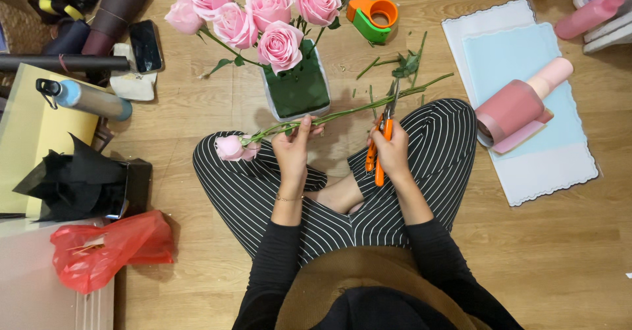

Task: The person sits on the floor arranging pink roses into a green floral foam block. They use orange pruning shears to trim the stems of the roses before inserting them into the foam to create a bouquet.

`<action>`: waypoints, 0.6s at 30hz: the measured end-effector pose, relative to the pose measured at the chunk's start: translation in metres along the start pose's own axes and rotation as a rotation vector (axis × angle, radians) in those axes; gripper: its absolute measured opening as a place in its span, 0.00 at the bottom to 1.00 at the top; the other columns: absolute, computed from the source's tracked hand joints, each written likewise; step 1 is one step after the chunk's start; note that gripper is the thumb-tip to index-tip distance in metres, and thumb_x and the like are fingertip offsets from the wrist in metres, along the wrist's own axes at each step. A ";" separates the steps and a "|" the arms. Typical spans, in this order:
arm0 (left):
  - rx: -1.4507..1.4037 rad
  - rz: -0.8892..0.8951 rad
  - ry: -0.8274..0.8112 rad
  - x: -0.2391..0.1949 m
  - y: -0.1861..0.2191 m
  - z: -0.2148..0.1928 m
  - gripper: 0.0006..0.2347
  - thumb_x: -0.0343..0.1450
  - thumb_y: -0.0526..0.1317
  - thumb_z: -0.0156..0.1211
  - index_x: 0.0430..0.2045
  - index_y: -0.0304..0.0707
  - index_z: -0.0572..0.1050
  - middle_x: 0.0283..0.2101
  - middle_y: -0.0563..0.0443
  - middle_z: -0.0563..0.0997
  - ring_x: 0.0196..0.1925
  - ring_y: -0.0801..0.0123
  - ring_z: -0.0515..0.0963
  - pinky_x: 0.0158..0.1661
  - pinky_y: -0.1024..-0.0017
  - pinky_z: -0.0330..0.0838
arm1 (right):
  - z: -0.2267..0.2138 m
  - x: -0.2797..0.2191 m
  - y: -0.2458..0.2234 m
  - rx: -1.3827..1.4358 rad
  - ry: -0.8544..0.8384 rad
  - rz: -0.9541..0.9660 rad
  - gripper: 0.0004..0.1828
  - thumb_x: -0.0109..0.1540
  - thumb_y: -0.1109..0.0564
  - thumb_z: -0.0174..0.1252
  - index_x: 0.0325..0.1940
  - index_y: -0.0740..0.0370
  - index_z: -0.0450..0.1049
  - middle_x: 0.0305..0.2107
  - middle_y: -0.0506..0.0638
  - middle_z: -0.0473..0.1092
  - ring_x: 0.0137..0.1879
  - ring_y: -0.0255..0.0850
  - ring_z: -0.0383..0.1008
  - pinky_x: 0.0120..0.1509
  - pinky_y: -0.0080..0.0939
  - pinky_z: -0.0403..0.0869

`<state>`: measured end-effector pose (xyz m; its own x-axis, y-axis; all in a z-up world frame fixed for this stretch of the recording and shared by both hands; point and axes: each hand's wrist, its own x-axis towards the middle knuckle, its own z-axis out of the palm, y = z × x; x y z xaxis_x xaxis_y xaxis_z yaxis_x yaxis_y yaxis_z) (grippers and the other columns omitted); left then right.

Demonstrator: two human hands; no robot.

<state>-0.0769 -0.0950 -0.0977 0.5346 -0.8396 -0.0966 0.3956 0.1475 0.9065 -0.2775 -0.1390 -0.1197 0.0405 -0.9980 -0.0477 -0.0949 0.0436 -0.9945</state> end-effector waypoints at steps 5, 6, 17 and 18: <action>0.014 0.010 0.032 0.003 -0.009 -0.003 0.07 0.74 0.33 0.63 0.36 0.22 0.81 0.37 0.34 0.85 0.37 0.56 0.87 0.41 0.66 0.86 | 0.014 -0.003 0.015 0.034 0.078 0.049 0.05 0.59 0.69 0.54 0.40 0.69 0.71 0.17 0.52 0.69 0.19 0.41 0.71 0.25 0.39 0.71; 0.014 0.013 0.039 0.005 -0.012 -0.004 0.07 0.74 0.33 0.63 0.36 0.21 0.81 0.37 0.34 0.85 0.37 0.56 0.87 0.41 0.66 0.86 | 0.018 -0.005 0.015 0.080 0.117 0.081 0.03 0.60 0.69 0.54 0.38 0.69 0.71 0.15 0.52 0.67 0.16 0.39 0.69 0.22 0.39 0.70; 0.193 0.177 0.068 0.002 0.016 -0.007 0.05 0.74 0.32 0.64 0.33 0.25 0.82 0.32 0.38 0.86 0.32 0.64 0.86 0.38 0.69 0.85 | 0.018 0.076 0.079 0.163 0.076 0.414 0.28 0.63 0.52 0.56 0.61 0.68 0.57 0.40 0.55 0.63 0.42 0.44 0.70 0.46 0.45 0.73; 0.248 0.218 0.064 0.001 0.026 -0.007 0.05 0.74 0.32 0.64 0.33 0.27 0.83 0.30 0.40 0.86 0.31 0.68 0.85 0.37 0.70 0.84 | 0.018 0.099 0.100 0.010 0.096 0.431 0.34 0.61 0.49 0.58 0.64 0.69 0.54 0.49 0.60 0.61 0.52 0.52 0.67 0.55 0.56 0.70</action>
<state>-0.0611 -0.0886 -0.0770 0.6354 -0.7668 0.0916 0.0774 0.1813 0.9804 -0.2656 -0.2322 -0.2258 -0.0935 -0.8883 -0.4497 -0.0728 0.4566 -0.8867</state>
